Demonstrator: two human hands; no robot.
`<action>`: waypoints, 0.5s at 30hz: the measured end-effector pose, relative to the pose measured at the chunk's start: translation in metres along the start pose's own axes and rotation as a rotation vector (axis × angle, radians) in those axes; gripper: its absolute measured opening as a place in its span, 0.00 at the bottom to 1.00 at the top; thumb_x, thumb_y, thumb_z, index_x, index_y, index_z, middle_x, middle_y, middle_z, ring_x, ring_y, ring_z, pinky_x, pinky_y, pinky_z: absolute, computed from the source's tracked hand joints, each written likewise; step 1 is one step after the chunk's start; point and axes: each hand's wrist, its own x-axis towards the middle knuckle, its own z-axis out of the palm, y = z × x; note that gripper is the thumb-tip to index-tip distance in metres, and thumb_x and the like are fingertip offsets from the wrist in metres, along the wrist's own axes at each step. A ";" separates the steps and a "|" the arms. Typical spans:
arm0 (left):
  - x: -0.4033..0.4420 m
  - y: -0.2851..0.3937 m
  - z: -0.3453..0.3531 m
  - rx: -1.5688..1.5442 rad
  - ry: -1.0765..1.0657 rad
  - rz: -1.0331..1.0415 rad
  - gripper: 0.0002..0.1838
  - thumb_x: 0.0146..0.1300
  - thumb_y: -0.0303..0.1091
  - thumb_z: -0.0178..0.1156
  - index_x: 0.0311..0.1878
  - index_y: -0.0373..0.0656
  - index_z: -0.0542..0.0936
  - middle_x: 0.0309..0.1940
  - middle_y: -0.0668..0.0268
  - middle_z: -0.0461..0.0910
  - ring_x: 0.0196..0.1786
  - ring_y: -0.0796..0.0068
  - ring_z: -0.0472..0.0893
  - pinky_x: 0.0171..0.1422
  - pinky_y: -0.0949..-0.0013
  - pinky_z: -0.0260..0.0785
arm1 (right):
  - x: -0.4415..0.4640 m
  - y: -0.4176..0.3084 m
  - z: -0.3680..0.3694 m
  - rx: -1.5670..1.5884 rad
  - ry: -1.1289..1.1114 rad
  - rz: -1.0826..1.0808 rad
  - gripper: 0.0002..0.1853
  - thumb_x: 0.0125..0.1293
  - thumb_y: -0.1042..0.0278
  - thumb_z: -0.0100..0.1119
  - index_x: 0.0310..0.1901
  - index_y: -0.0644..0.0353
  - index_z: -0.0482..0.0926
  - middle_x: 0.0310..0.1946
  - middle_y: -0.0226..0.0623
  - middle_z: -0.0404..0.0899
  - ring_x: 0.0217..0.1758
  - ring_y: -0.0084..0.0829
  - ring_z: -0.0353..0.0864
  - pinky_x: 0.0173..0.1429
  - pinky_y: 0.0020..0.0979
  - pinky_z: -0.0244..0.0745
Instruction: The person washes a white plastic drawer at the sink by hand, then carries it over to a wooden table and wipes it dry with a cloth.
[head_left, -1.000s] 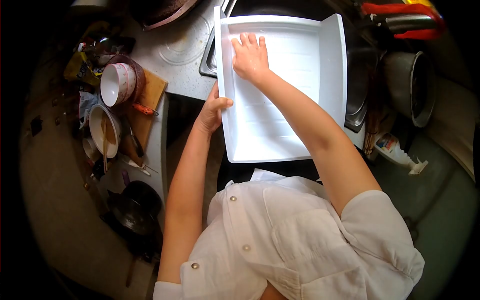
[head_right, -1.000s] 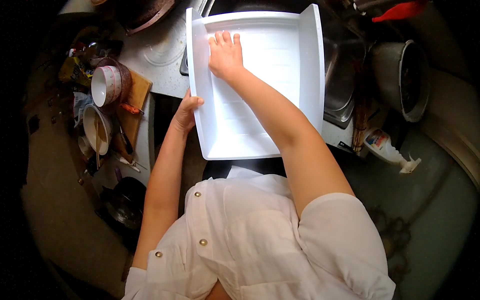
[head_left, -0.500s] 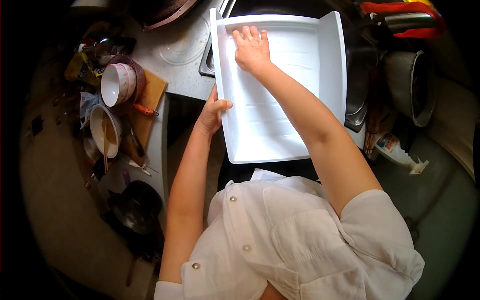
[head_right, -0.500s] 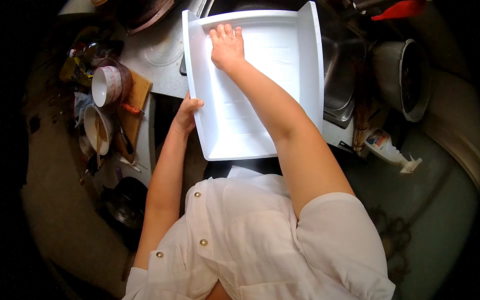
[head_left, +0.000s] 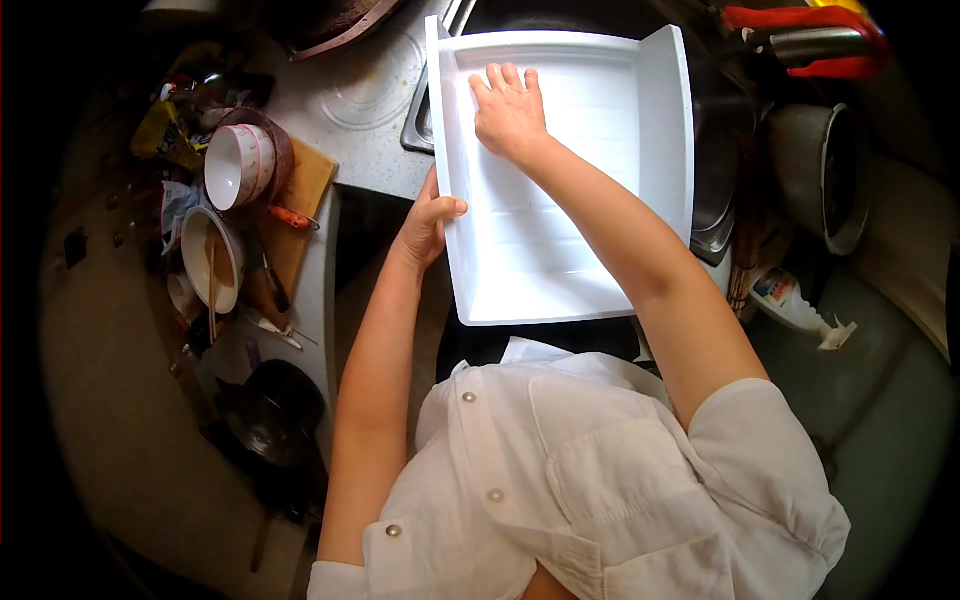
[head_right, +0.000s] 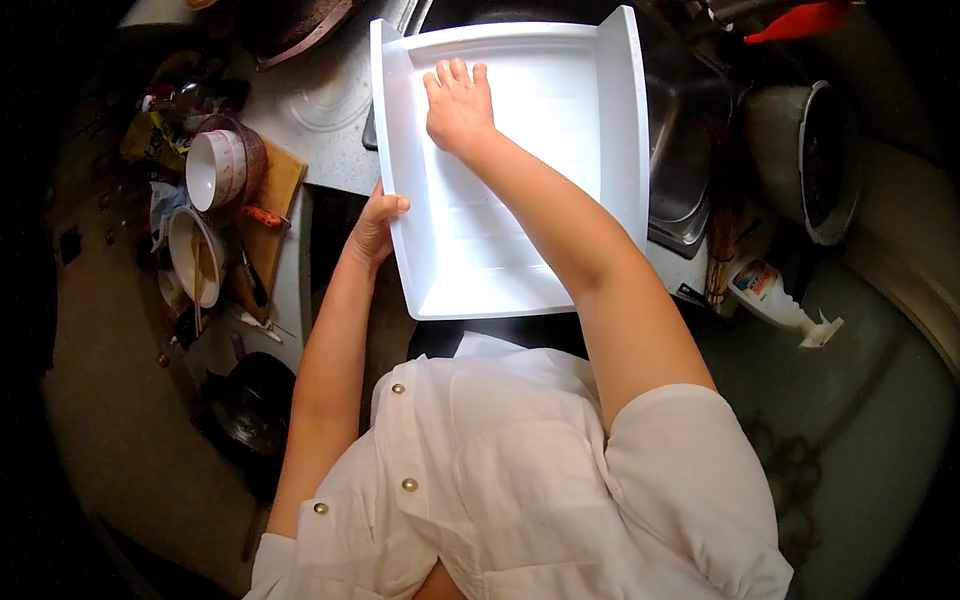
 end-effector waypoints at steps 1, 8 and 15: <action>-0.001 0.000 0.000 0.006 0.003 0.001 0.57 0.30 0.42 0.67 0.71 0.41 0.55 0.57 0.56 0.69 0.61 0.60 0.69 0.68 0.63 0.60 | 0.002 -0.001 -0.001 0.012 -0.005 0.008 0.23 0.58 0.70 0.50 0.58 0.49 0.71 0.52 0.38 0.71 0.61 0.35 0.64 0.65 0.45 0.52; -0.006 0.008 0.007 -0.008 0.010 -0.033 0.57 0.30 0.41 0.66 0.71 0.40 0.55 0.57 0.56 0.69 0.61 0.61 0.68 0.68 0.63 0.60 | 0.009 0.005 0.001 -0.007 -0.003 -0.006 0.25 0.57 0.70 0.52 0.59 0.44 0.70 0.51 0.37 0.71 0.61 0.35 0.64 0.63 0.44 0.53; -0.004 0.001 0.002 0.102 0.048 0.020 0.59 0.30 0.54 0.69 0.69 0.37 0.57 0.51 0.51 0.72 0.54 0.56 0.74 0.57 0.57 0.72 | 0.014 0.006 0.007 0.009 0.005 0.006 0.25 0.58 0.69 0.52 0.60 0.46 0.70 0.51 0.37 0.71 0.61 0.35 0.64 0.62 0.43 0.56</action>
